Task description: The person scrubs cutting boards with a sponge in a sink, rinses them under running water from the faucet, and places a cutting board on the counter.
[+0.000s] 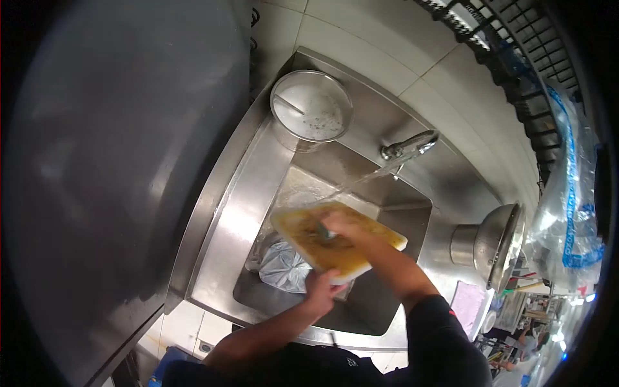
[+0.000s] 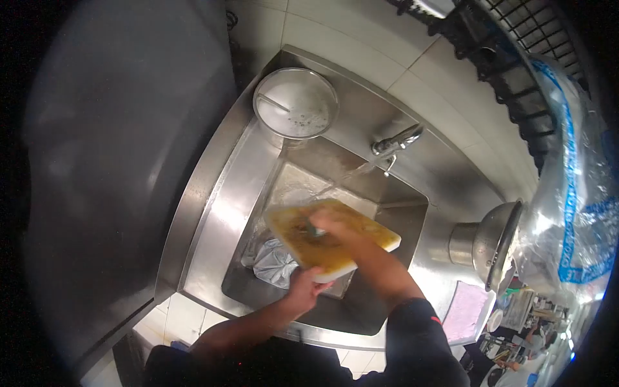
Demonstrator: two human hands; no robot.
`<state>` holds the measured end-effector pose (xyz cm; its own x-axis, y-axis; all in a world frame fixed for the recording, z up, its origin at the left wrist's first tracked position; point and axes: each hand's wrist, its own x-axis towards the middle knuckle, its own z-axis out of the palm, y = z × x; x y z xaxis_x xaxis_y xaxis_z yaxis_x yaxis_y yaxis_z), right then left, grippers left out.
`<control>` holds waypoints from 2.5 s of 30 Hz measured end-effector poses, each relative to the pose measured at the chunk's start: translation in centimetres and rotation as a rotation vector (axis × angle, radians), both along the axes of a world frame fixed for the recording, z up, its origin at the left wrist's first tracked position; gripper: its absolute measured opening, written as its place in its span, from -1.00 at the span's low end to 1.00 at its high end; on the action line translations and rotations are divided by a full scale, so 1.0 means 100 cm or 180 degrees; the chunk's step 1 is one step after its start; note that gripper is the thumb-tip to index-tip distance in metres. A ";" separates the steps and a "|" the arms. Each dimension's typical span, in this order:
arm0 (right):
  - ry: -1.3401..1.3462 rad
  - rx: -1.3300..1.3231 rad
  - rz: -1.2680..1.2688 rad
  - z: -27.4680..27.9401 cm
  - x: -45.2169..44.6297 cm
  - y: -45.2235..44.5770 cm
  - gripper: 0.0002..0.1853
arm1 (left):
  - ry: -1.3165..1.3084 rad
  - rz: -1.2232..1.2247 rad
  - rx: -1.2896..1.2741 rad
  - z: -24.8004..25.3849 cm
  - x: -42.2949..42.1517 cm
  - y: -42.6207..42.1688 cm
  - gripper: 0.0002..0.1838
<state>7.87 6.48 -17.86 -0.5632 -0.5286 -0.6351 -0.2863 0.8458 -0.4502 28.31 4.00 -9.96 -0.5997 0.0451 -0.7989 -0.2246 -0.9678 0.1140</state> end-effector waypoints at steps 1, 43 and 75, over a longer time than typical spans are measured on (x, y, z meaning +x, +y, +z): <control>-0.0083 0.0382 0.0585 0.032 0.011 -0.029 -0.48 | -0.0261 -0.0046 -0.0247 0.013 -0.010 0.018 -0.54; 0.1358 -0.0787 -0.1042 -0.014 0.046 -0.037 -0.61 | 0.0175 0.0670 -0.0826 -0.106 -0.076 -0.086 -0.53; 0.1829 -0.1415 -0.0354 0.088 0.028 -0.006 -0.40 | 0.1005 -0.0598 -0.0074 -0.051 -0.088 -0.069 -0.25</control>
